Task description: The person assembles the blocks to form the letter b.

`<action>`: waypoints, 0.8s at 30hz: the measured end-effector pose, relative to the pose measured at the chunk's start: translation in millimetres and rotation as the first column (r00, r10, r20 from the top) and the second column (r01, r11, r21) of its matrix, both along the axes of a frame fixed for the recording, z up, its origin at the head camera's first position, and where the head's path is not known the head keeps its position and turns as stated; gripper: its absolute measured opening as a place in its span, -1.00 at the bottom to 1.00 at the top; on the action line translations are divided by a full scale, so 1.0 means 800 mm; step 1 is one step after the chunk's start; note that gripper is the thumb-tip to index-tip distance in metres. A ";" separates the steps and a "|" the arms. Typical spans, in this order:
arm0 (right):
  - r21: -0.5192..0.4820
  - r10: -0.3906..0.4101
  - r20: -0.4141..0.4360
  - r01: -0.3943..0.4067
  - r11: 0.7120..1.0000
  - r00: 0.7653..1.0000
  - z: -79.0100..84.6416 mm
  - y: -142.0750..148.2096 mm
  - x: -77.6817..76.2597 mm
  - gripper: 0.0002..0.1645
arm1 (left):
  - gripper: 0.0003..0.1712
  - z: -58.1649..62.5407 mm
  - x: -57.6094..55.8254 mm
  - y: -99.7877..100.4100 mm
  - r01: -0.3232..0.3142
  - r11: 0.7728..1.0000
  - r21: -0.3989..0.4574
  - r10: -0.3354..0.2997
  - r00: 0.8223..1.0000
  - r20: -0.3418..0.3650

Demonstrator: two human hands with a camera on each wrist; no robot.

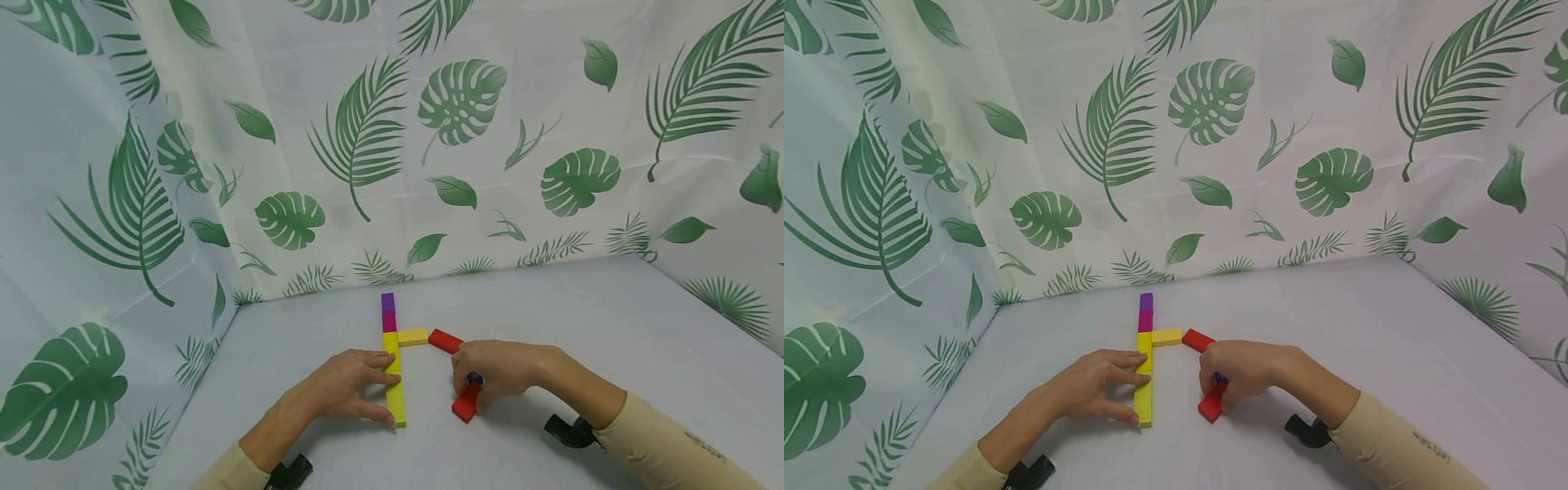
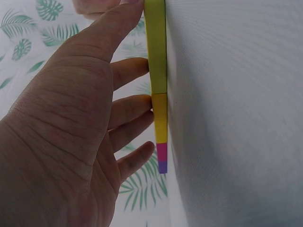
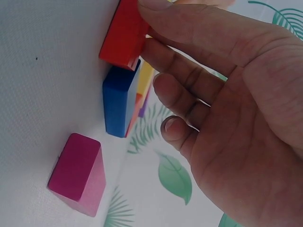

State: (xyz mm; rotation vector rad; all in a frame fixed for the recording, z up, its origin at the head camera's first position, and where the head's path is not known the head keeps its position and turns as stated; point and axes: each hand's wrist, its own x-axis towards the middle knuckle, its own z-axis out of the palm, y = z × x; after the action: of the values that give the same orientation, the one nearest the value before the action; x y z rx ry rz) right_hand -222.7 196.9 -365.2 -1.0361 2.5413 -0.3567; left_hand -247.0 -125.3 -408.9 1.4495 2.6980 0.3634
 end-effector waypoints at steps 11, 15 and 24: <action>-0.007 -0.006 0.007 0.006 1.000 1.000 -0.002 0.001 -0.001 -0.65 | -0.13 -0.001 0.000 -0.001 0.004 1.000 0.008 -0.004 1.000 0.002; -0.011 -0.015 0.019 0.015 1.000 1.000 -0.001 0.002 -0.001 -0.65 | -0.12 -0.002 0.000 -0.001 0.005 1.000 0.013 -0.005 1.000 -0.005; -0.051 -0.068 0.049 0.070 0.996 0.997 0.005 0.006 -0.001 -0.64 | -0.12 -0.002 -0.001 -0.001 -0.001 1.000 0.011 0.001 1.000 0.006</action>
State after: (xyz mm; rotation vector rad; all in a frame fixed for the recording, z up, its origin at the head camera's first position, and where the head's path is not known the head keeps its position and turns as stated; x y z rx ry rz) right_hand -223.1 201.9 -361.1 -0.9490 2.5426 -0.4632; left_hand -247.6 -126.2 -410.6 1.4468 2.6965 0.3821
